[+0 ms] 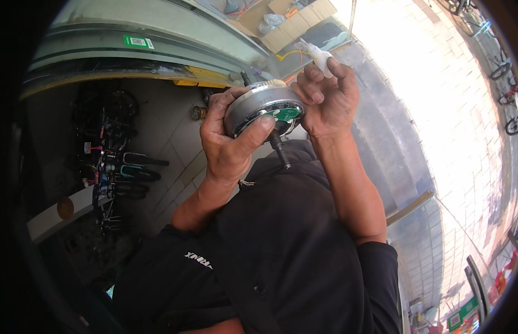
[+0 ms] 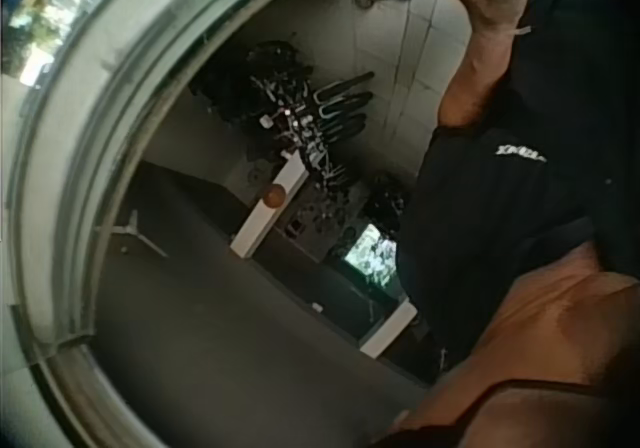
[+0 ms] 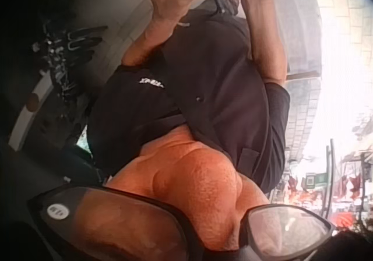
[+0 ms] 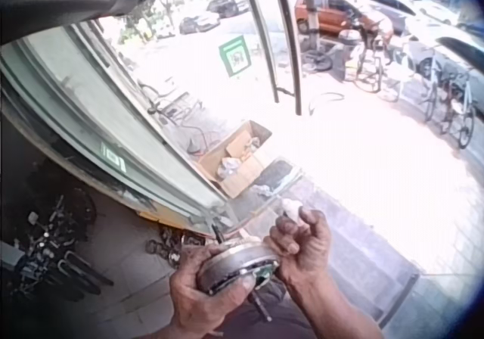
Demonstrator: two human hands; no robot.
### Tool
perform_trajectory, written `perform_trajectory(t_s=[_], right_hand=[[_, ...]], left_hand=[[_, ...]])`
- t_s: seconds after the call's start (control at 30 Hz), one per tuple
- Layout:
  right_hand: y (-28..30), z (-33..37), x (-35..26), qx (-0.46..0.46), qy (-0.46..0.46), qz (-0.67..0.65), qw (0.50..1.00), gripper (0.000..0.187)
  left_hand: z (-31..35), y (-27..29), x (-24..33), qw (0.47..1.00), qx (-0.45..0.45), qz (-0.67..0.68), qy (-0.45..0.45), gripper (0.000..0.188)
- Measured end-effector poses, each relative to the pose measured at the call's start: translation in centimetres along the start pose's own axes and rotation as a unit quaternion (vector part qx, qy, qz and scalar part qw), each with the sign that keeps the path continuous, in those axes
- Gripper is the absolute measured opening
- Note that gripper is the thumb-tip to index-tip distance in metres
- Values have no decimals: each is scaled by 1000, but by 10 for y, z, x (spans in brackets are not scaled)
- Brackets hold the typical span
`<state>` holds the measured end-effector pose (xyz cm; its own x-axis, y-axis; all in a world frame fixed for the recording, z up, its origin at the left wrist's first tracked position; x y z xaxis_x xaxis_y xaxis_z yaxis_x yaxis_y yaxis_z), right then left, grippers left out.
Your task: The person retrieves a small bottle of glue and applies it to the internal components of a disassembled motor held in the left hand. The person rotates the motor to access different areas while applying the glue.
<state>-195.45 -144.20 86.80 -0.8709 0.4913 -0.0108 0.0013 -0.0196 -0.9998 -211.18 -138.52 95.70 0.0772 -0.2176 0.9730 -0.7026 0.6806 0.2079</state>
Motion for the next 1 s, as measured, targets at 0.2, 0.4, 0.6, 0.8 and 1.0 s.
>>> perform_trajectory(t_s=[0.2,0.4,0.6,0.8,1.0], right_hand=[[3,-3,-4,6,0,2,1000,30],[2,-2,-8,3,-2,5,1000,30],[-1,-3,-12,-7,-4,-9,1000,28],[-4,-5,-18,-12,2,8,1000,26],[-7,-6,-23,-19,3,2,1000,26]], left_hand=[[-4,-4,-2,1000,8,21,2,52],[-4,-9,-2,1000,-2,31,-1,56],[-6,-15,-2,999,-14,51,2,70],[-8,-15,0,998,-4,55,-12,65],[-7,-19,-6,997,-5,68,21,57]])
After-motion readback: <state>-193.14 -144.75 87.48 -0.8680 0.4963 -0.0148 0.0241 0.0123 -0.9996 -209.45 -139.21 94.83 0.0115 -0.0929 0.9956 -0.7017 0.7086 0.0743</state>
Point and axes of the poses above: each hand's wrist, its own z-axis away from the middle knuckle, its own y-axis out of the back of the hand, x = y × z, the point moved 10 cm from there along -z, towards the middle knuckle, and after that the axes turned 8 degrees about -x, right-handed, at the moved point
